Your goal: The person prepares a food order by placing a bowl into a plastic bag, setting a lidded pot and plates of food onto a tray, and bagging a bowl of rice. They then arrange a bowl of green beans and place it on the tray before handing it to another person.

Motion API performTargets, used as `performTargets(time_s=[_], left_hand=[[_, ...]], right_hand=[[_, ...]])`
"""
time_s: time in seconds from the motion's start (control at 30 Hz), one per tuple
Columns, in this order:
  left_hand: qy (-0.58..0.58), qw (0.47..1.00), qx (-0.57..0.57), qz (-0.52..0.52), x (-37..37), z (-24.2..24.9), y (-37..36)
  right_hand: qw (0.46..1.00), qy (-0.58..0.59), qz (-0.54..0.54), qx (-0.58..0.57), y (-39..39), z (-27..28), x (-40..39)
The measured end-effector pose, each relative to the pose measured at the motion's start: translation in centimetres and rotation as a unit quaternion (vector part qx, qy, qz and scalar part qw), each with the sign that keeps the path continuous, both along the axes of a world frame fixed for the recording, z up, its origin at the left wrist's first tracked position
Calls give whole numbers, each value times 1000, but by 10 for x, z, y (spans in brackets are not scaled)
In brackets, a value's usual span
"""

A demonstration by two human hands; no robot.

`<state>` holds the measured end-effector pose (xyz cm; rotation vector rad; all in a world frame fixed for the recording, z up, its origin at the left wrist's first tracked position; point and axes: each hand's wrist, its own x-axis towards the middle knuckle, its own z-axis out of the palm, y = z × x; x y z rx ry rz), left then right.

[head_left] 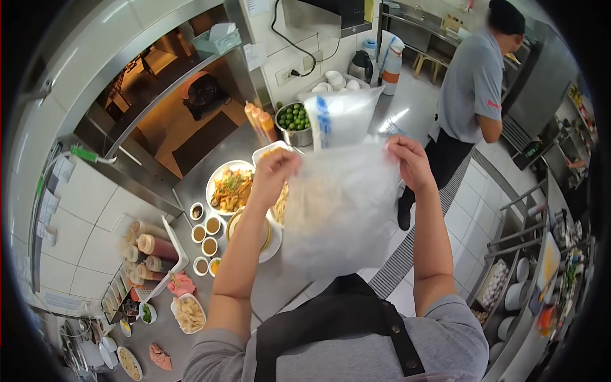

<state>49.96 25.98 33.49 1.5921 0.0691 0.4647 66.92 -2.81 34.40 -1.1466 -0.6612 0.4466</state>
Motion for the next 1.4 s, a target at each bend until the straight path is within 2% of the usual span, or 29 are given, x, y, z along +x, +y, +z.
performTargets(time_s=[0.07,0.1,0.13,0.17,0.2,0.23,0.27,0.3,0.37,0.4,0.43,0.5,0.53,0.57,0.6,0.63,0.67,0.7,0.83,0.9,0.93,1.0,1.03,1.17,1.23,1.27,1.3,1.33,1.4], left_hand=[[-33,998,-16,54,69,14,1],[-65,991,-2,120,100,16,2],[-95,978,12,187,127,18,3],[-93,977,12,192,149,20,3],[-111,957,76,258,166,21,3],[-125,928,140,323,176,18,4],[-74,932,159,318,182,8,12],[-70,928,162,327,187,-4,17],[5,953,65,297,188,-17,24],[72,959,9,274,190,-20,30],[76,956,11,282,188,-11,30],[193,945,-201,173,181,21,19],[217,941,-215,148,179,25,20],[219,938,-220,156,178,0,35],[182,963,-137,146,178,-44,58],[142,980,-52,132,177,-68,69],[118,942,-313,-17,165,-43,37],[117,943,-313,-14,168,-49,24],[144,948,-203,198,195,-76,-17],[157,931,-143,297,200,-98,-22],[132,945,-95,285,201,-134,-11],[162,939,-58,298,200,-146,-9],[192,931,-20,311,197,-152,-9],[137,933,-117,310,204,-166,-1],[118,941,11,317,203,-183,1],[118,940,6,319,204,-207,8],[126,932,75,331,208,-239,20],[131,919,145,342,210,-242,24],[109,916,123,366,219,-247,23]], right_hand=[[998,-13,-50,-47,15,13,55],[998,-14,-48,-47,27,18,79],[986,-81,-126,-78,40,20,102],[963,-146,-201,-110,53,19,125],[964,-144,-192,-112,66,15,145],[929,-227,-260,-134,80,7,160],[881,-307,-325,-151,90,-4,173],[886,-306,-316,-147,99,-17,184],[946,-207,-222,-118,109,-40,194],[957,-150,-198,-147,108,-47,199],[960,-147,-189,-146,108,-47,202],[977,-21,-127,-167,105,-48,203],[978,-19,-118,-171,103,-46,206],[984,59,-52,-157,102,-43,209],[980,137,12,-142,102,-44,212],[980,138,17,-144,100,-53,218],[975,174,56,-127,99,-63,226],[967,209,94,-110,100,-74,233],[959,231,52,-155,99,-97,208],[962,251,-63,-84,109,-140,188],[962,252,-64,-84,112,-150,178],[974,161,-106,-118,118,-166,164],[974,162,-105,-120,124,-180,163],[976,83,-123,-158,137,-215,164],[975,40,-128,-176,137,-225,164],[975,88,-120,-165,139,-233,165],[973,134,-112,-153,139,-237,166],[974,128,-110,-154,139,-235,165],[976,35,-124,-174,139,-231,161]])
